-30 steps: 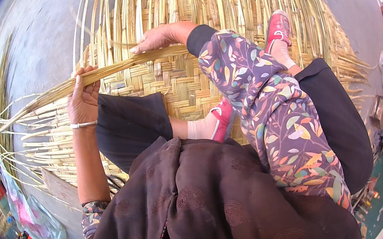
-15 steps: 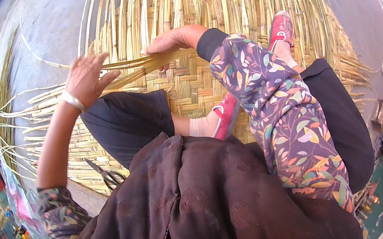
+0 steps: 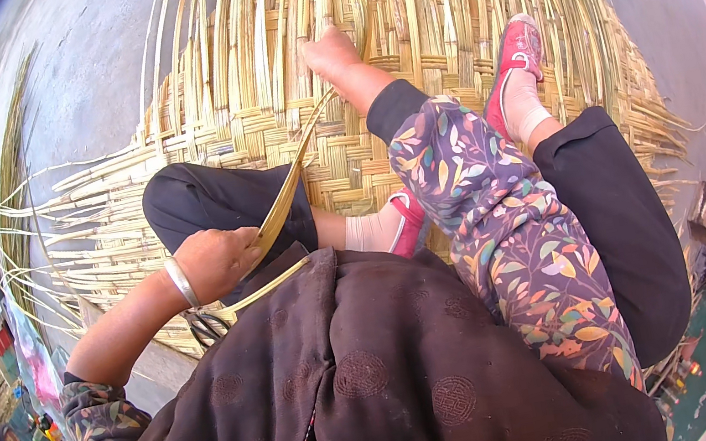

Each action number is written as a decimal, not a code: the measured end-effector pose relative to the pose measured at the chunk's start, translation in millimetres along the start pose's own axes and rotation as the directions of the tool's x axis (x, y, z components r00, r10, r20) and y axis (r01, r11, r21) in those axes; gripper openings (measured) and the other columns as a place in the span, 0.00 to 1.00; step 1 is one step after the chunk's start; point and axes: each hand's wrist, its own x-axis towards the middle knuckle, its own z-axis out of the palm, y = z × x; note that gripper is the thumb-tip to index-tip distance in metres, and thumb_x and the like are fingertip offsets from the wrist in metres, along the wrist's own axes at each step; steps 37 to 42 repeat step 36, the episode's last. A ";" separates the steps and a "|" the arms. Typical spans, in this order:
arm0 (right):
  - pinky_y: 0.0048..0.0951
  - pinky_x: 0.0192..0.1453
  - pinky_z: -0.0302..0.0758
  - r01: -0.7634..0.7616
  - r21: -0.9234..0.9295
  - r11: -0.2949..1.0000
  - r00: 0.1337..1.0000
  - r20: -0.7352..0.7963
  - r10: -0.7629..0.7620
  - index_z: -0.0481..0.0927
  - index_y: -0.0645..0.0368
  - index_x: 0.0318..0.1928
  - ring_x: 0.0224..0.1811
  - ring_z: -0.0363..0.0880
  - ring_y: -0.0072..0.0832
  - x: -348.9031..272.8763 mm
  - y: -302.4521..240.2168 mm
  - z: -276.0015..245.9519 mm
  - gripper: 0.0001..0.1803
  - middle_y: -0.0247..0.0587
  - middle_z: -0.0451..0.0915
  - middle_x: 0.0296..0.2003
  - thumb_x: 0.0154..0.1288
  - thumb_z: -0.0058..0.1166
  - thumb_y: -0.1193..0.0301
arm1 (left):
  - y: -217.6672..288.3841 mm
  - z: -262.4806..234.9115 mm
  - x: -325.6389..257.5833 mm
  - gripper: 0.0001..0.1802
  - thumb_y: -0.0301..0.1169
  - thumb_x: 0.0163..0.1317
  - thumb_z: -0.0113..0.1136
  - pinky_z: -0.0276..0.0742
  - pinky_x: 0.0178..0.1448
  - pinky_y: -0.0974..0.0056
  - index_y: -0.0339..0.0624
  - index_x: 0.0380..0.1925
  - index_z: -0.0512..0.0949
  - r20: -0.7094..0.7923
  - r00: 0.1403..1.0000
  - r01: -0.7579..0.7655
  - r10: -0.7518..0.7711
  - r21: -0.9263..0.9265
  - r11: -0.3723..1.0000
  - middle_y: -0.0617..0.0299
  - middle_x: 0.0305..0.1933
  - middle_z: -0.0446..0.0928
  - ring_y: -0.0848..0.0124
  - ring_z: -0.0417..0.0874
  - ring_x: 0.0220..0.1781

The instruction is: The person weaves a large flat basket using dried palm leaves by hand. They interlace the leaves in a consistent pattern, occasionally adjusting the weave and trimming excess material with scissors.

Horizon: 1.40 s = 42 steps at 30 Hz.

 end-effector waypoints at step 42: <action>0.45 0.34 0.81 -0.300 0.354 0.886 0.914 0.374 0.160 0.58 0.67 0.63 0.34 0.81 0.44 63.1 7.3 11.6 0.27 0.60 0.76 0.45 0.74 0.30 0.59 | -208.2 -36.9 92.5 0.11 0.36 0.57 0.54 0.68 0.57 0.52 0.51 0.39 0.80 -0.417 0.804 0.579 -0.423 0.387 0.718 0.63 0.56 0.74 0.63 0.70 0.63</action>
